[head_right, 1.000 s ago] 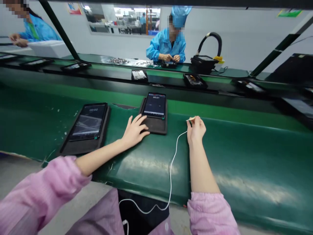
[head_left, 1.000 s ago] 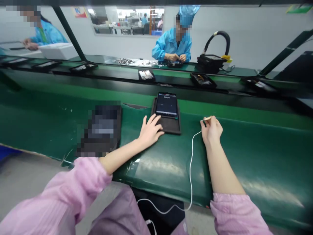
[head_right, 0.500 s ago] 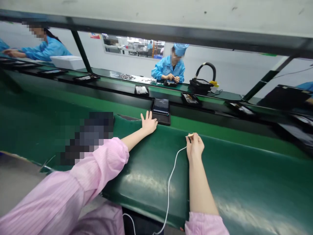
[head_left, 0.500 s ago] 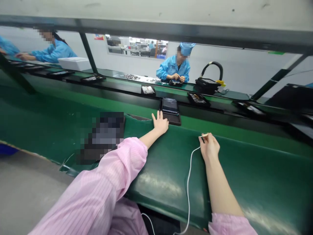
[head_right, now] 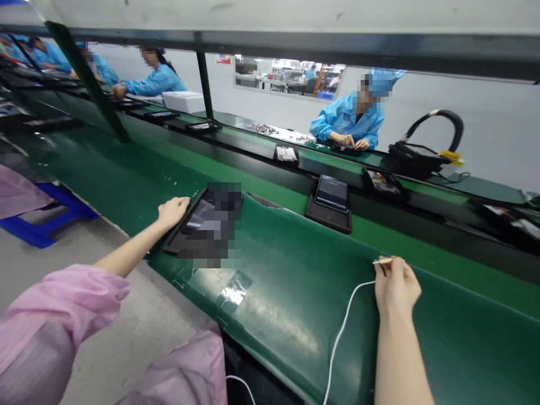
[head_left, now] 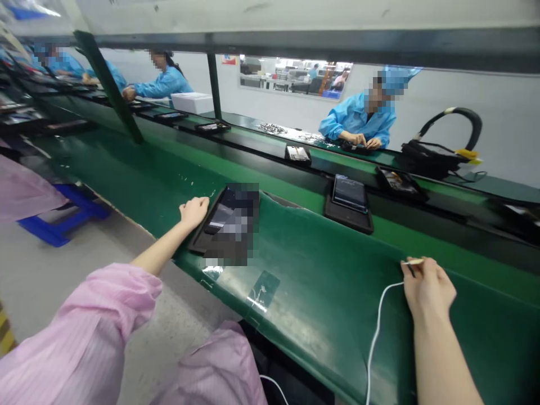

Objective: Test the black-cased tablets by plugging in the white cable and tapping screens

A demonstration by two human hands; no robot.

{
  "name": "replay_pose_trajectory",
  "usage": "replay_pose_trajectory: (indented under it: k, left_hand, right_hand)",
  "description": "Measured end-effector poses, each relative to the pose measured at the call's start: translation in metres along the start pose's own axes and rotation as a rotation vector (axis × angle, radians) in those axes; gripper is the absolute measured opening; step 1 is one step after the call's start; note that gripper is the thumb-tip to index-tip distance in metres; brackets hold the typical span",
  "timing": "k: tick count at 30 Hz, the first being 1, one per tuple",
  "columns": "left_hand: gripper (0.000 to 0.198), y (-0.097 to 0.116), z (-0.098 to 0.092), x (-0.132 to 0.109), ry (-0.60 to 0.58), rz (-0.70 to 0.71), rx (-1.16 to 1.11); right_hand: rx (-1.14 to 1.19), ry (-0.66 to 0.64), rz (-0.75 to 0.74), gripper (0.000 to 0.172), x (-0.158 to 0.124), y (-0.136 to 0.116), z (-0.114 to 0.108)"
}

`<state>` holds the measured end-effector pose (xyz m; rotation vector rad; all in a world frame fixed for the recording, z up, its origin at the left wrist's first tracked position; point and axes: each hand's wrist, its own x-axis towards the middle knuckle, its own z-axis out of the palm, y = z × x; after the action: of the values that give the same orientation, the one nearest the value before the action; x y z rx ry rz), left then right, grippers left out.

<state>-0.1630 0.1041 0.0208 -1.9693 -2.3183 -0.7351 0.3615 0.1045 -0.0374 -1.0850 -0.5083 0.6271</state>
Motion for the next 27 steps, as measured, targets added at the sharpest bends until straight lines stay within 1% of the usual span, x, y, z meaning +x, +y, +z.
replay_pose_trajectory:
  k: [1, 3, 5, 8, 10, 12, 17, 20, 22, 24, 25, 27]
  left_hand:
    - [0.033, -0.003, 0.006, -0.004, -0.029, 0.001, -0.008]
    - [0.032, -0.002, 0.018, -0.011, -0.082, -0.004, -0.018]
    - [0.031, 0.003, 0.028, -0.016, -0.125, 0.003, -0.035]
    - [0.030, 0.016, 0.039, -0.022, -0.173, 0.003, -0.060]
    - [0.027, 0.029, 0.045, -0.029, -0.199, 0.018, -0.086]
    - [0.023, 0.048, 0.051, -0.041, -0.225, 0.061, -0.124]
    - [0.028, 0.098, 0.061, -0.083, -0.307, 0.227, -0.238]
    - [0.031, 0.115, 0.060, -0.105, -0.357, 0.306, -0.296]
    - [0.036, 0.119, 0.055, -0.120, -0.382, 0.333, -0.318]
    - [0.047, 0.120, 0.049, -0.135, -0.405, 0.352, -0.336]
    - [0.058, 0.119, 0.046, -0.143, -0.417, 0.369, -0.345]
    - [0.089, 0.118, 0.042, -0.158, -0.443, 0.428, -0.355]
  right_hand:
    - [-0.014, 0.009, -0.013, 0.025, -0.003, -0.001, 0.001]
    - [-0.041, 0.038, -0.040, 0.024, -0.011, -0.003, 0.002]
    - [-0.066, 0.041, -0.054, 0.024, -0.018, -0.005, 0.003]
    - [-0.085, 0.006, -0.037, 0.022, -0.031, -0.006, 0.007]
    - [-0.085, -0.026, -0.009, 0.023, -0.039, -0.006, 0.012]
    - [-0.084, -0.055, 0.023, 0.026, -0.049, -0.004, 0.018]
    - [-0.093, -0.141, 0.126, 0.033, -0.076, 0.002, 0.027]
    - [-0.093, -0.162, 0.166, 0.032, -0.084, 0.000, 0.030]
    - [-0.101, -0.169, 0.185, 0.028, -0.085, -0.005, 0.035]
    - [-0.119, -0.189, 0.205, 0.024, -0.083, -0.010, 0.043]
    - [-0.131, -0.206, 0.216, 0.023, -0.082, -0.012, 0.049]
    - [-0.157, -0.250, 0.239, 0.019, -0.079, -0.014, 0.064]
